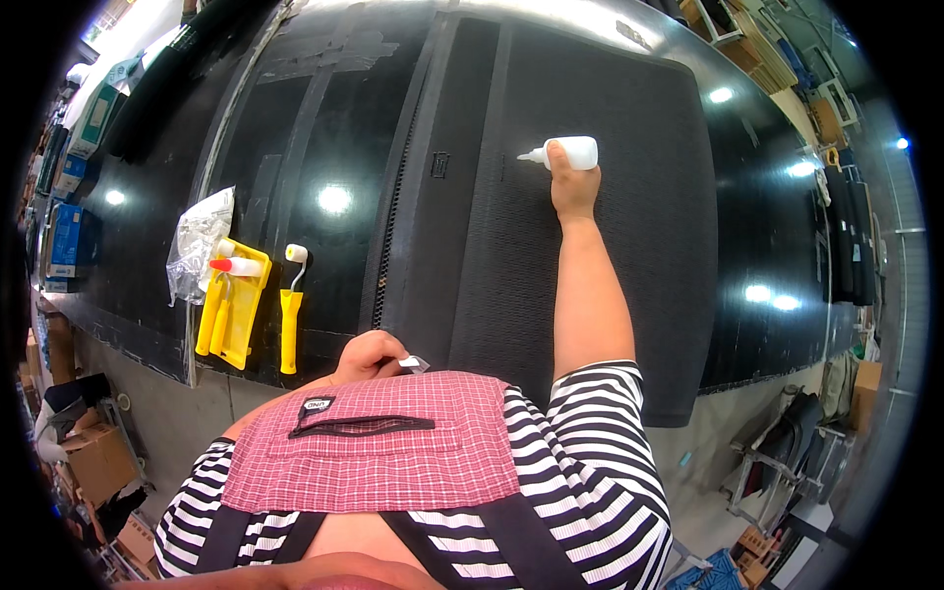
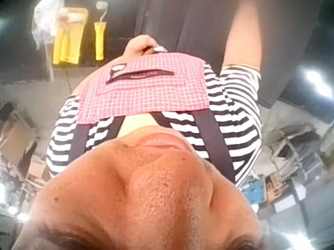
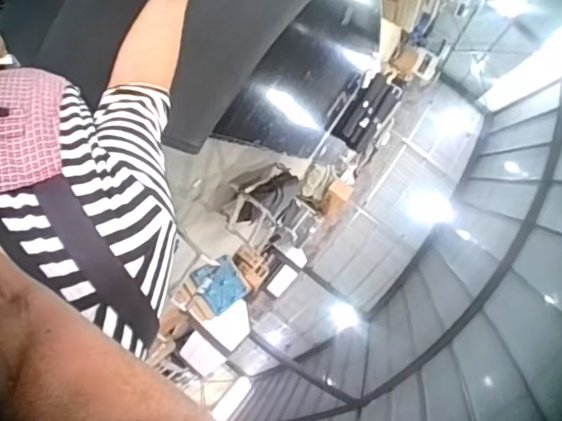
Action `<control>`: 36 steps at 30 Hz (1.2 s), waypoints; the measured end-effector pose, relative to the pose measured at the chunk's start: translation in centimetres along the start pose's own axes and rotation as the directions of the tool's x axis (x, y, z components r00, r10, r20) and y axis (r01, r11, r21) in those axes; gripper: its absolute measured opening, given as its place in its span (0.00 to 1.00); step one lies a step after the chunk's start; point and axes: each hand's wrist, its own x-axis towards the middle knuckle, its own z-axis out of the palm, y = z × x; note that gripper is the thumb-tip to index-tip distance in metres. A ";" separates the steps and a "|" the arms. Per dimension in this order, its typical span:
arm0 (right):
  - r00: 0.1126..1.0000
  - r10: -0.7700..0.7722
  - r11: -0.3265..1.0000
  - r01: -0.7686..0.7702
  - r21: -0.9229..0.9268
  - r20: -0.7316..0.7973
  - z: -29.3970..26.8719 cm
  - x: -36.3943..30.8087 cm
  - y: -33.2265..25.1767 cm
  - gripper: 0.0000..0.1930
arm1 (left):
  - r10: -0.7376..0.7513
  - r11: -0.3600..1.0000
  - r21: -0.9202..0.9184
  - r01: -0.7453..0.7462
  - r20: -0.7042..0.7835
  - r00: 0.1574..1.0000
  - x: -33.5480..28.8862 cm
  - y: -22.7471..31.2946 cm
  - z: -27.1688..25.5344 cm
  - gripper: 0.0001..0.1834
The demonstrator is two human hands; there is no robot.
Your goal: The person places a black car mat on a table and applies adhesive from a bottle to specific spots. They then use a roller to press down the adhesive and attach a patterned mat layer. The person folds the assembled mat and places it on a stack before retrieving a blue protective strip.
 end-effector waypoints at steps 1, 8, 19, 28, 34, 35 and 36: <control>1.000 -0.004 1.000 0.004 -0.008 -0.003 0.1 0.0 -0.1 0.20 | -0.002 1.000 -0.003 0.002 -0.004 1.000 0.0 0.1 0.0 0.10; 0.999 -0.031 0.996 0.032 -0.082 0.007 0.2 0.2 0.3 0.21 | 0.012 1.000 0.000 -0.012 -0.007 1.000 0.0 -0.1 0.0 0.10; 0.998 0.007 0.998 -0.003 -0.066 0.058 -0.4 -0.9 -0.2 0.17 | 0.004 1.000 0.002 -0.004 -0.006 1.000 -0.2 -0.3 0.1 0.11; 0.996 0.036 0.998 -0.040 0.050 0.085 -0.8 -1.9 -1.1 0.16 | -0.022 1.000 -0.004 0.021 -0.018 1.000 -0.3 -0.3 0.2 0.10; 0.993 0.033 0.998 -0.038 0.040 0.117 -0.2 -2.5 -1.6 0.17 | 0.004 1.000 0.013 -0.003 -0.027 1.000 0.0 -0.1 0.2 0.10; 0.992 0.041 0.999 -0.043 0.015 0.121 -0.2 -2.5 -1.5 0.17 | 0.009 1.000 0.020 -0.009 -0.027 1.000 0.0 -0.1 0.2 0.10; 0.991 0.049 0.999 -0.048 -0.010 0.125 -0.2 -2.5 -1.5 0.16 | 0.015 1.000 0.026 -0.015 -0.027 1.000 -0.1 -0.1 0.2 0.11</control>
